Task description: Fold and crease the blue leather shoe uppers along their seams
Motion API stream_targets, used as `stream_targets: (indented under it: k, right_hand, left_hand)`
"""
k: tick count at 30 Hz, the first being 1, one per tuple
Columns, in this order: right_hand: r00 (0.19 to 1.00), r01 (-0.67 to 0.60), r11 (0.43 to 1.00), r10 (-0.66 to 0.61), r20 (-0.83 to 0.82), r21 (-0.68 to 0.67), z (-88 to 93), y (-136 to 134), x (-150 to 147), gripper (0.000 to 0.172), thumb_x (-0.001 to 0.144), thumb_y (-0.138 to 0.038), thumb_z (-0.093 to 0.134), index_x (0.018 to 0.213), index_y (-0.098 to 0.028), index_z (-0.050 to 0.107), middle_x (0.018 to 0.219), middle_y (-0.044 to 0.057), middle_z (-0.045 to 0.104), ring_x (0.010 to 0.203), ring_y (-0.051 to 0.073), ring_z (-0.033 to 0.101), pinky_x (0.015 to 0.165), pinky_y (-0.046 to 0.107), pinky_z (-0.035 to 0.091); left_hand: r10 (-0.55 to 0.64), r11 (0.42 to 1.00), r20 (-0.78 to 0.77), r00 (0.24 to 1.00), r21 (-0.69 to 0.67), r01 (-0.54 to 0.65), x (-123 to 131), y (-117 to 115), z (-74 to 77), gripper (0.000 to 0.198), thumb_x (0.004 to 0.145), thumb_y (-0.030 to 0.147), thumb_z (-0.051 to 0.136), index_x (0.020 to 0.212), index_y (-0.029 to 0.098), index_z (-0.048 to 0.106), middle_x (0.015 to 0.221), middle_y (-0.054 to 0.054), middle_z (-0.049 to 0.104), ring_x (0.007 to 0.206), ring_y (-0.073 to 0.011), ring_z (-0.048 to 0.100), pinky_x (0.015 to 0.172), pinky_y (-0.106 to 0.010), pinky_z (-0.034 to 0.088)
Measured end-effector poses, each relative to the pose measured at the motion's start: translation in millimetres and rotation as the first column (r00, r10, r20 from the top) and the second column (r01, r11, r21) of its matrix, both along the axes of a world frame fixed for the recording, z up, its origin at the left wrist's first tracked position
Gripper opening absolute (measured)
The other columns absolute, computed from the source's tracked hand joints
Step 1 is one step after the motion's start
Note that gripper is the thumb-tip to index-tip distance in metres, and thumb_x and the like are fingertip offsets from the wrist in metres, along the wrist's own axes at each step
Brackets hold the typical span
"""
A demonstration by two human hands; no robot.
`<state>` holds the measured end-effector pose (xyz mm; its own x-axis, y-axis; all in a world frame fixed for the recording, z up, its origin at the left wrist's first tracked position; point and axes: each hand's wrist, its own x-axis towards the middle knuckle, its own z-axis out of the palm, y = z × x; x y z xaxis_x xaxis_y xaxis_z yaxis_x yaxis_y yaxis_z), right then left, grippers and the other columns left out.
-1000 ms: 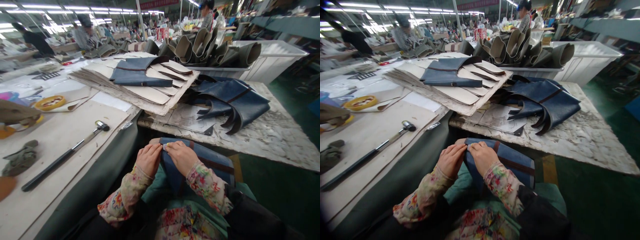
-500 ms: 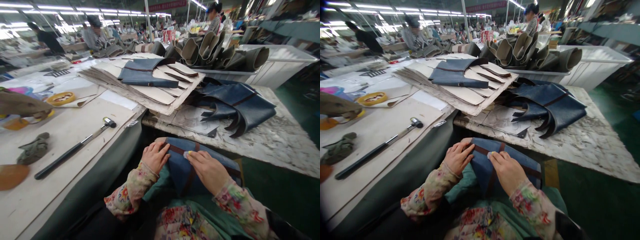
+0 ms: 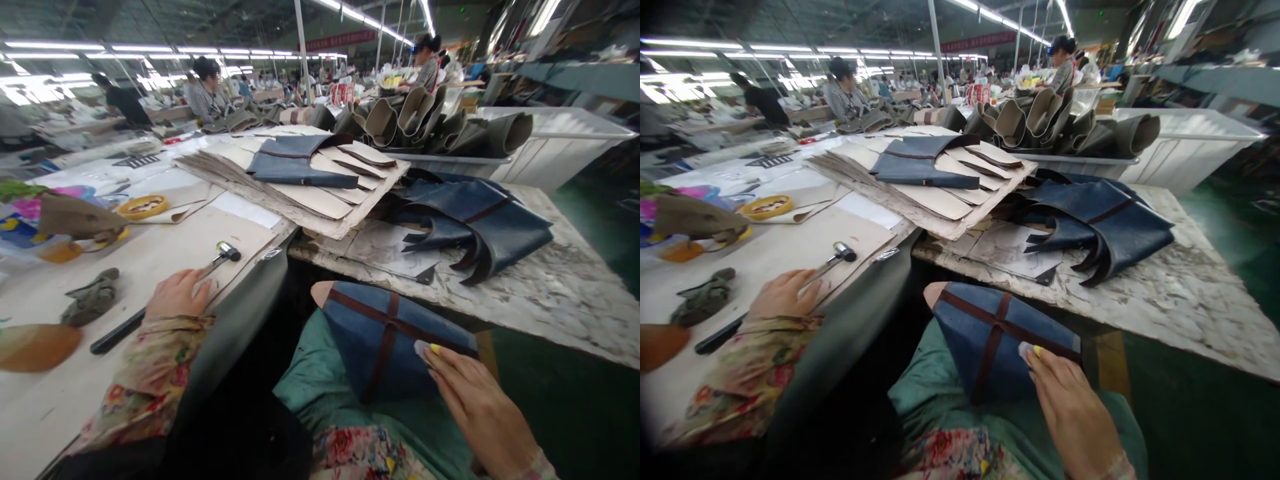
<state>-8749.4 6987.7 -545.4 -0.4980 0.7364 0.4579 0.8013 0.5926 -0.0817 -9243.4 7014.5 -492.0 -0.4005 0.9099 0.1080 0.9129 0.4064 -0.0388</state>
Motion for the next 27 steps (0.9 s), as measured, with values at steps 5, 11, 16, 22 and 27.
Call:
stream_targets:
  k: [5,11,16,22,27]
  right_hand:
    - [0.999,0.019,1.000,-0.019,-0.038,-0.001,-6.6,-4,0,0.034,0.088,-0.030,0.039,0.115,-0.016,0.053,0.111,0.005,0.057,0.102,0.017,0.049,0.091,0.033,0.037]
    - [0.998,0.034,0.999,-0.035,-0.049,-0.021,-3.6,-1,-1,0.031,0.087,-0.025,0.042,0.114,-0.016,0.055,0.107,0.006,0.058,0.100,0.016,0.051,0.088,0.032,0.042]
    - [0.993,0.101,0.994,-0.104,-0.062,-0.046,0.5,-4,-4,0.030,0.086,-0.024,0.042,0.111,-0.017,0.058,0.104,0.006,0.060,0.096,0.016,0.053,0.084,0.032,0.046]
    - [0.989,0.124,0.990,-0.130,-0.075,-0.070,2.0,-11,-2,0.030,0.086,-0.021,0.042,0.110,-0.017,0.058,0.104,0.006,0.061,0.096,0.016,0.054,0.086,0.032,0.046]
    - [0.985,0.144,0.987,-0.150,-0.087,-0.070,0.1,-14,1,0.030,0.085,-0.019,0.044,0.110,-0.016,0.058,0.103,0.007,0.061,0.095,0.016,0.054,0.085,0.031,0.047]
  left_hand:
    - [0.206,0.968,0.001,0.978,-0.145,-0.204,-42,-16,7.9,0.052,0.086,0.048,0.029,0.116,0.011,0.049,0.113,-0.015,0.053,0.101,-0.0308,0.049,0.081,-0.046,0.044]
    - [0.031,0.997,0.195,0.980,-0.071,-0.017,28,-16,7.9,0.042,0.083,0.051,0.031,0.089,0.017,0.054,0.078,-0.003,0.056,0.077,-0.0191,0.055,0.066,-0.028,0.044]
    - [-0.163,0.932,0.789,0.593,-0.073,0.354,139,-35,0.1,0.043,0.081,0.059,0.028,0.077,0.020,0.047,0.054,0.005,0.044,0.048,-0.0092,0.042,0.044,-0.019,0.034]
    - [-0.246,0.858,0.924,0.293,0.067,0.509,204,-41,-9.8,0.041,0.085,0.053,0.028,0.083,0.018,0.050,0.054,0.005,0.038,0.048,-0.0088,0.037,0.045,-0.020,0.033]
    - [-0.408,0.761,0.712,0.572,-0.081,0.644,209,-35,-28.0,0.037,0.086,0.046,0.024,0.071,0.020,0.044,0.057,0.004,0.039,0.053,-0.0114,0.042,0.056,-0.025,0.036]
